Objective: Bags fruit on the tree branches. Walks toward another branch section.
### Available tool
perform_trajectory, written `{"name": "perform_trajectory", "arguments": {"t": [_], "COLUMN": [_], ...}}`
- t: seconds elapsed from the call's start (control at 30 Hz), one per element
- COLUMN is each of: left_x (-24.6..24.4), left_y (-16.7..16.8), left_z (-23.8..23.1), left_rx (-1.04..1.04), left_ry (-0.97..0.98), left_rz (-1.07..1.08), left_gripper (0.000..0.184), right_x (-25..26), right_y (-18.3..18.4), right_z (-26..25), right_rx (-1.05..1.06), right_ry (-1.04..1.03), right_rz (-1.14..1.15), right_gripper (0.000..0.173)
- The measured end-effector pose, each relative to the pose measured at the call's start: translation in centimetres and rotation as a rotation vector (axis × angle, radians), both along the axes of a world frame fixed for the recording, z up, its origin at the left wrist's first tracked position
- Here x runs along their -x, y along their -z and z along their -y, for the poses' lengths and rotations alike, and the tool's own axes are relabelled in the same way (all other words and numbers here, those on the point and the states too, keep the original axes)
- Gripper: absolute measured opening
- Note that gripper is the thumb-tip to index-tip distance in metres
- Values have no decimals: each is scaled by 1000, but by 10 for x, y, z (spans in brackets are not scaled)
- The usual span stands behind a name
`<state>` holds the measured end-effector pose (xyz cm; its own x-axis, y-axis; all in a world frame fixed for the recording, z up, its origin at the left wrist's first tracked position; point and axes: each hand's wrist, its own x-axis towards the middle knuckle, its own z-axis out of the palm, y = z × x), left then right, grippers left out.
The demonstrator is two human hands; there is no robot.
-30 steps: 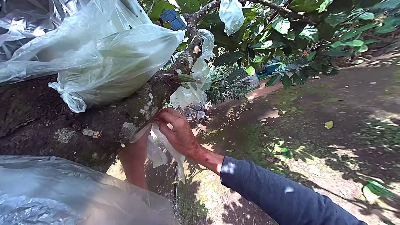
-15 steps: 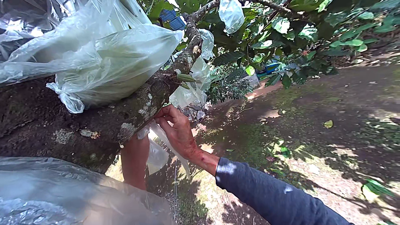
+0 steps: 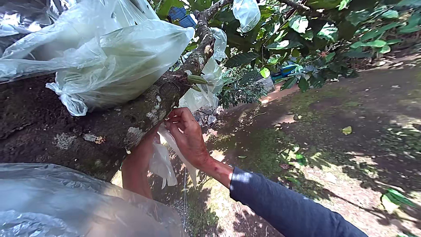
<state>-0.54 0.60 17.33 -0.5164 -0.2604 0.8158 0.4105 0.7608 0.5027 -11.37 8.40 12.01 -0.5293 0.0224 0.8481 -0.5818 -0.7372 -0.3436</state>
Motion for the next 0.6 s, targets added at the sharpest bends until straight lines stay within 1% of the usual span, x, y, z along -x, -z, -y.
{"name": "perform_trajectory", "arguments": {"t": [0.07,0.1,0.17,0.23,0.33,0.43,0.53,0.6], "left_x": [-1,-2,-3,-2,-1,-4,-4,-2], "left_y": [0,1,1,3,5,4,3,5], "left_z": [-1,-2,-3,-2,1,0,5,10], "left_rx": [-11,-20,-42,-40,-45,-95,-131,-136], "left_ry": [-53,-59,-46,-33,-3,43,96,111], "left_rz": [-20,-19,-21,-31,-49,-28,-2,-27], "left_gripper": [8,7,6,4,5,5,8,13], "right_x": [-3,-4,-5,-2,2,5,9,12], "right_y": [5,6,6,3,0,-3,-6,-8], "right_z": [-6,-9,-14,-15,-12,-13,-13,-10], "right_rx": [-73,-115,-193,-252,-261,-264,-257,-244], "right_ry": [85,96,49,-30,-90,-121,-192,-233], "right_rz": [65,88,85,45,-4,-23,-27,-7], "right_gripper": [16,16,22,24,21,18,15,14]}}
